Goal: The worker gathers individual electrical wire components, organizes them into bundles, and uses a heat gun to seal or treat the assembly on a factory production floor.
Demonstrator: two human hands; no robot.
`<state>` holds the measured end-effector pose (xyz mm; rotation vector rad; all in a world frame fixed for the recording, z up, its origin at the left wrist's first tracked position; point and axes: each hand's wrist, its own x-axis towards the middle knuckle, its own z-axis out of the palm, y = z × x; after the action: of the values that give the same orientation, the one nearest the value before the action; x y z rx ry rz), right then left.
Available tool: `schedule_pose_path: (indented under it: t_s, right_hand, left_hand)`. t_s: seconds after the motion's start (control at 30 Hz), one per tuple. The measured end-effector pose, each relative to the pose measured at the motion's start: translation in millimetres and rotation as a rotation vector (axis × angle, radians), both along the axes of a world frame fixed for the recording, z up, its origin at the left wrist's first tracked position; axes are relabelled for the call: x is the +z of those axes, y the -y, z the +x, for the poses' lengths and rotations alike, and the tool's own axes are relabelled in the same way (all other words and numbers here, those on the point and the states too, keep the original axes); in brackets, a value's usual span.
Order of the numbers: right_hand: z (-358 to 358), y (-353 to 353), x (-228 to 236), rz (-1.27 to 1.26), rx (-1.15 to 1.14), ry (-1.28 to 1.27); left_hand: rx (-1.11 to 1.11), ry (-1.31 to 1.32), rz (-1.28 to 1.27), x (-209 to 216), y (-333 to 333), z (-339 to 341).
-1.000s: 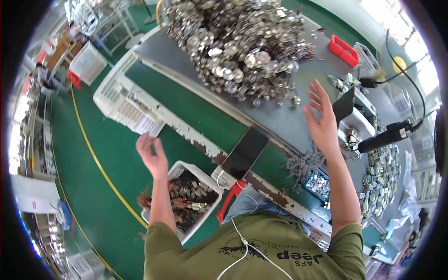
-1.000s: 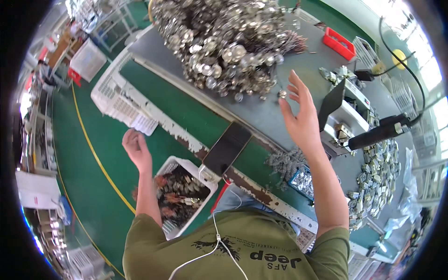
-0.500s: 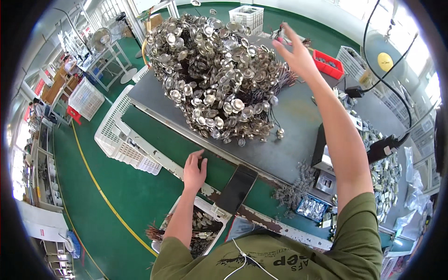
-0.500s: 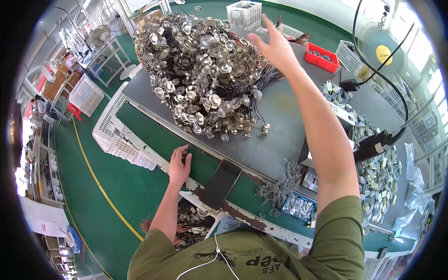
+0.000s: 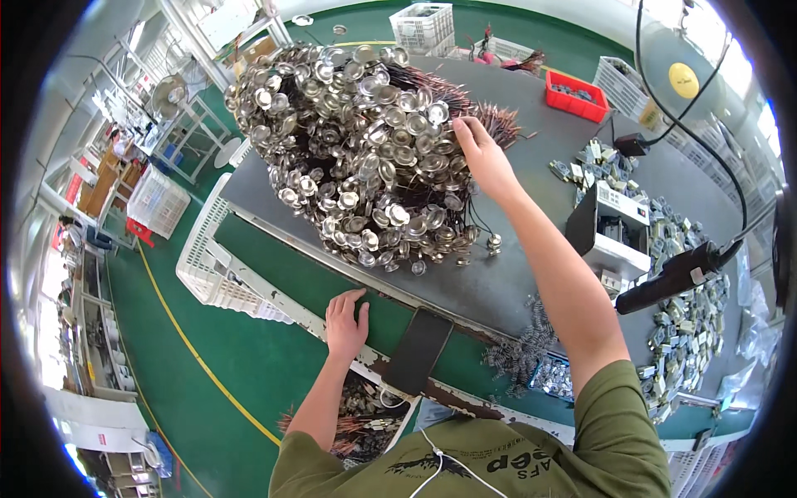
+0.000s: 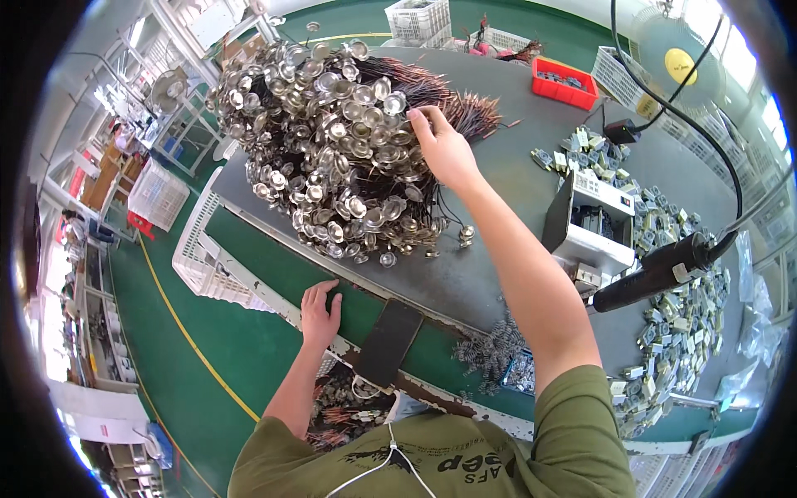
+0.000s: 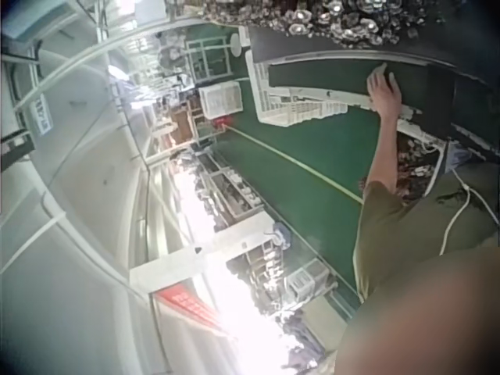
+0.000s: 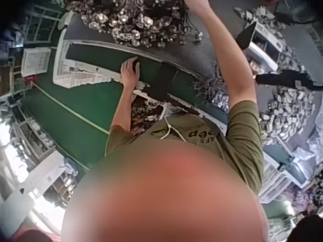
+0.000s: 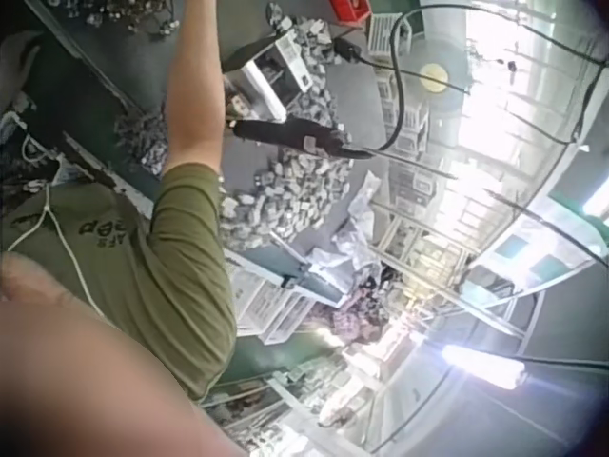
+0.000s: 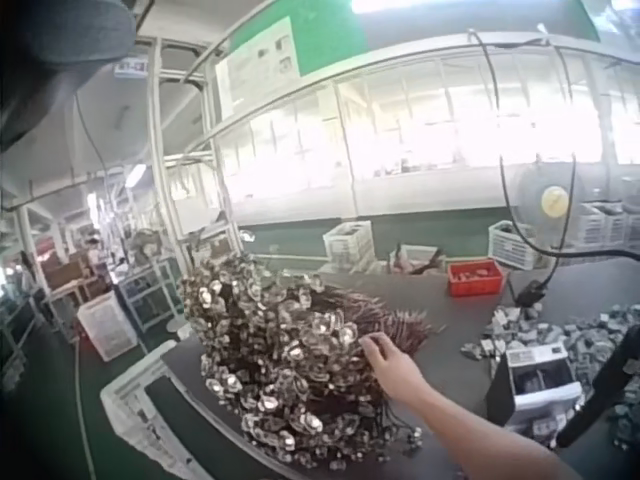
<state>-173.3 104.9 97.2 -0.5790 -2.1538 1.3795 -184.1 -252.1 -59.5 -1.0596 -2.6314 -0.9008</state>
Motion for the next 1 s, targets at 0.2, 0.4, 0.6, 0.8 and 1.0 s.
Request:
schedule_pose_path:
  t_s: [0.2, 0.4, 0.6, 0.8, 1.0]
  right_hand:
    - [-13.0, -51.4, 27.4, -0.091, 0.040, -0.112]
    - [-53.9, -87.4, 26.0, -0.584, 0.248, -0.010]
    - [-91.0, -73.9, 13.3, -0.865, 0.410, 0.197]
    - [-113.3, -107.4, -11.3, -0.786, 0.684, 0.116]
    - [-111.4, -81.9, -8.5, -0.669, 0.523, 0.140]
  left_hand:
    - [-0.013, -0.021, -0.035, -0.6, 1.3, 2.0]
    - [-0.026, -0.029, -0.063, -0.6, -0.1, 1.3]
    - [-0.026, 0.009, -0.035, 5.5, -0.9, -0.2]
    - [-0.028, -0.010, -0.045, 2.5, -4.9, -4.6]
    - [-0.013, 0.015, -0.051, 4.7, -1.8, -2.8]
